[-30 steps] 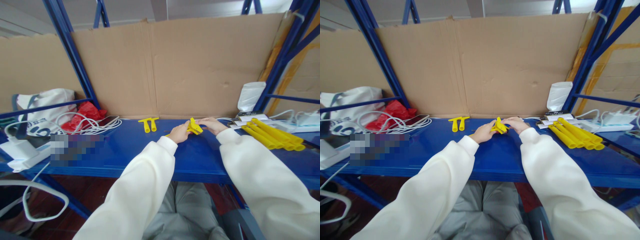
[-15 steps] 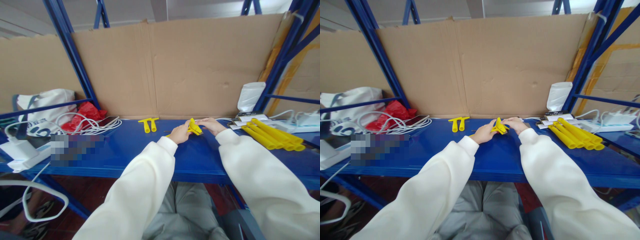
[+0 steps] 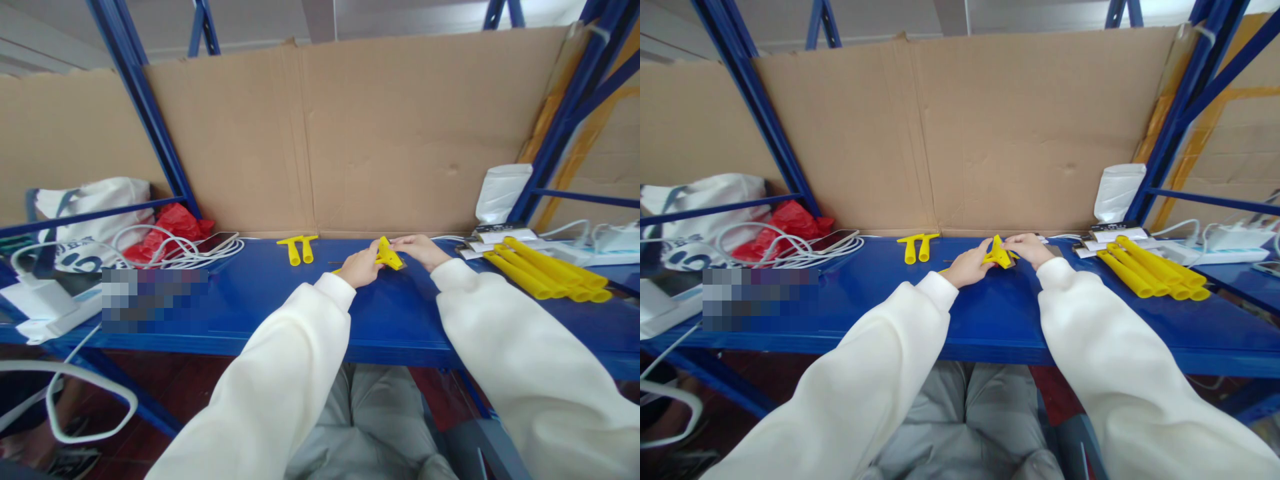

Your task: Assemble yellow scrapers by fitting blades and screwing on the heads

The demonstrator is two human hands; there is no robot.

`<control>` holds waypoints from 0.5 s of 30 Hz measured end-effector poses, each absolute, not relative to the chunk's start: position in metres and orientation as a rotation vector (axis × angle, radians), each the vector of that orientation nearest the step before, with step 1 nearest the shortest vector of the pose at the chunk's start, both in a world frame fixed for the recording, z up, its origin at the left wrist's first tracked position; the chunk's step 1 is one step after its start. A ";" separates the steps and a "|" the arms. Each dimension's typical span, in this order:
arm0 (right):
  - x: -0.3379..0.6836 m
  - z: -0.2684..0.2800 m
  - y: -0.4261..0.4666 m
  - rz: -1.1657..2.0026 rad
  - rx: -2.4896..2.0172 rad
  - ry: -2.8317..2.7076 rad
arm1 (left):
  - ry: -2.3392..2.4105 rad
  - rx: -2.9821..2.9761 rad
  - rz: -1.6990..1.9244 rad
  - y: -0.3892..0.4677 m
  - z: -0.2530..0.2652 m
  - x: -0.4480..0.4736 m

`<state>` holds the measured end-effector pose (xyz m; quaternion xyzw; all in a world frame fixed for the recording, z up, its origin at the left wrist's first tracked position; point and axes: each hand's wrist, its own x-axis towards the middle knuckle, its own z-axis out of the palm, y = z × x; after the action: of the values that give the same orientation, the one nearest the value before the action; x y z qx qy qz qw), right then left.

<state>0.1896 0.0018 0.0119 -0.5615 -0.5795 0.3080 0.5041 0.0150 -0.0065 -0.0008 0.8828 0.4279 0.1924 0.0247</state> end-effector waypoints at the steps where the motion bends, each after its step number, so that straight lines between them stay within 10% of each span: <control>1: 0.190 0.011 0.003 0.731 -1.358 -1.396 | 1.331 2.724 0.594 -0.007 0.000 0.015; 15: 0.208 0.007 0.016 0.476 -1.361 -1.351 | 1.262 2.784 0.589 -0.008 0.003 0.012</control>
<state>0.2083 0.0162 0.0067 -0.5751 -0.5709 0.2013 0.5502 0.0119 -0.0075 0.0026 0.8942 0.4055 0.1893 0.0143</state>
